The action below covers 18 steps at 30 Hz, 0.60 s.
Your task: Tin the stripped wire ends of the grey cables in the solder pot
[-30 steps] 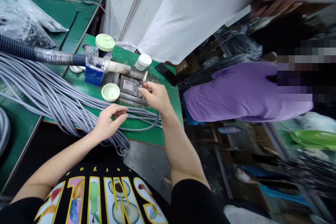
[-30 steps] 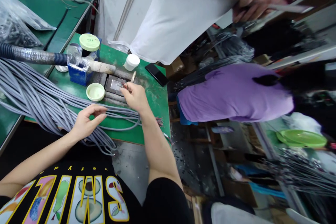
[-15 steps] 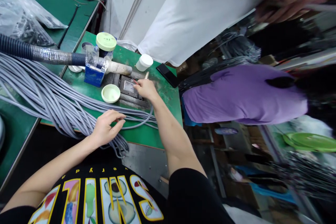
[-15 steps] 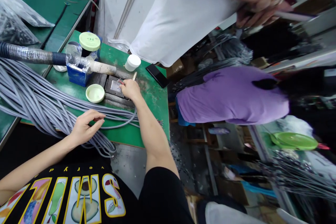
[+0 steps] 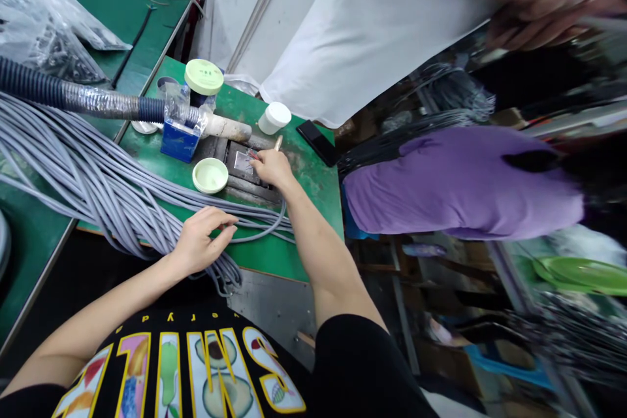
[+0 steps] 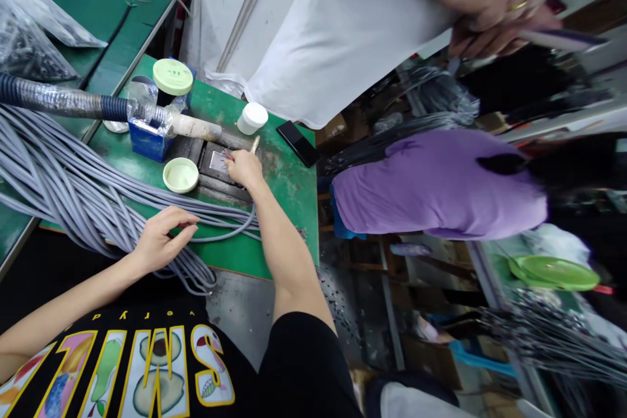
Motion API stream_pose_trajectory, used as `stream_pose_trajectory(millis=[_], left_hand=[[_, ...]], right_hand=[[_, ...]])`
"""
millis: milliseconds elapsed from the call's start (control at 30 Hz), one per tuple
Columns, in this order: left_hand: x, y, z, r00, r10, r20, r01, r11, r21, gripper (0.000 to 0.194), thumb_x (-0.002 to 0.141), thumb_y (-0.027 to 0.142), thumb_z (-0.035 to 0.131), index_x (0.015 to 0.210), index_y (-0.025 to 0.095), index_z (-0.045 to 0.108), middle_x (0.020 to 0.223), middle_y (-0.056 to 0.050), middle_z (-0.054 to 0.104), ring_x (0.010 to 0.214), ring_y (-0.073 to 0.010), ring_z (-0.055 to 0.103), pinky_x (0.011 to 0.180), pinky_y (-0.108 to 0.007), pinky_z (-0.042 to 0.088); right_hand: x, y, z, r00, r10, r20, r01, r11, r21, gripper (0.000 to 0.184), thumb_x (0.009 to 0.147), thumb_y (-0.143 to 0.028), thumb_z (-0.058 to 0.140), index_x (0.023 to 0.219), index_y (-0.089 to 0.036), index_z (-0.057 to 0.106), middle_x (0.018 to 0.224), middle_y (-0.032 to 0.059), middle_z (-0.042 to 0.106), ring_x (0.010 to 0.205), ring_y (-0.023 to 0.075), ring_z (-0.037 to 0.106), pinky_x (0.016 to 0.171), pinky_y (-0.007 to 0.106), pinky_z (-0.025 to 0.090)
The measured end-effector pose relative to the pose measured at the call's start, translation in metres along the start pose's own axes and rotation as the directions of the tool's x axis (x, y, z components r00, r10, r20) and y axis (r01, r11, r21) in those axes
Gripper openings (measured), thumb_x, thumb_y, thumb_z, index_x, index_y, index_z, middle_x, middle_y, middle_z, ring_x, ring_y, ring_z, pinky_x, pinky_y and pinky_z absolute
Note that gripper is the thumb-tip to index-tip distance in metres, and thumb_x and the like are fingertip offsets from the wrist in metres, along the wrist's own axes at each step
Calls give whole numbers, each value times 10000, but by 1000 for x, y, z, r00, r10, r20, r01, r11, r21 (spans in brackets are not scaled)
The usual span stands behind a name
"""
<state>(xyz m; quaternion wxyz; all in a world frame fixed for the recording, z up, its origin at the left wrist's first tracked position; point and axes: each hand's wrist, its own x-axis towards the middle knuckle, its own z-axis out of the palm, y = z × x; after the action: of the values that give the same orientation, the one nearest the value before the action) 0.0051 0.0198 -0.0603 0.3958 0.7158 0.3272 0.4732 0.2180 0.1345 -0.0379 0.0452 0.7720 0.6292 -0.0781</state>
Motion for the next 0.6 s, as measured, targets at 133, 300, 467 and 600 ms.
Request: stream_pose_trajectory(millis=[133, 300, 467, 600], left_hand=[[0, 0, 0, 1000, -9, -7, 9, 1000, -20, 141, 849, 207, 559, 854, 183, 697, 759, -58, 697, 708, -151, 622, 699, -277, 499], [2, 1, -1, 993, -118, -33, 112, 983, -143, 129, 806, 239, 622, 852, 184, 728, 740, -52, 679, 690, -150, 601, 684, -275, 481], [12, 10, 4, 871, -475, 121, 450, 678, -581, 287, 699, 393, 746, 878, 169, 755, 777, -50, 708, 691, -138, 601, 648, -253, 459], [18, 25, 11, 753, -579, 313, 539, 269, -798, 391, 553, 435, 846, 801, 149, 753, 695, -27, 694, 618, -100, 578, 589, -219, 424]], right_hand=[[-13, 4, -12, 999, -32, -42, 36, 995, 88, 227, 842, -273, 529, 719, -153, 676, 747, 89, 697, 715, 186, 605, 595, 260, 370], [-70, 0, -36, 991, -135, -5, 93, 654, 751, 317, 801, -349, 535, 981, -125, 668, 505, -36, 555, 375, 81, 389, 409, 224, 300], [-124, -23, -48, 977, -210, -21, 116, 449, 886, 557, 758, -335, 617, 1273, -131, 550, 483, -56, 554, 354, 73, 389, 366, 214, 306], [-144, -33, -48, 967, -253, -27, 127, 389, 912, 586, 775, -314, 626, 1324, -147, 510, 491, -59, 549, 364, 72, 410, 365, 215, 333]])
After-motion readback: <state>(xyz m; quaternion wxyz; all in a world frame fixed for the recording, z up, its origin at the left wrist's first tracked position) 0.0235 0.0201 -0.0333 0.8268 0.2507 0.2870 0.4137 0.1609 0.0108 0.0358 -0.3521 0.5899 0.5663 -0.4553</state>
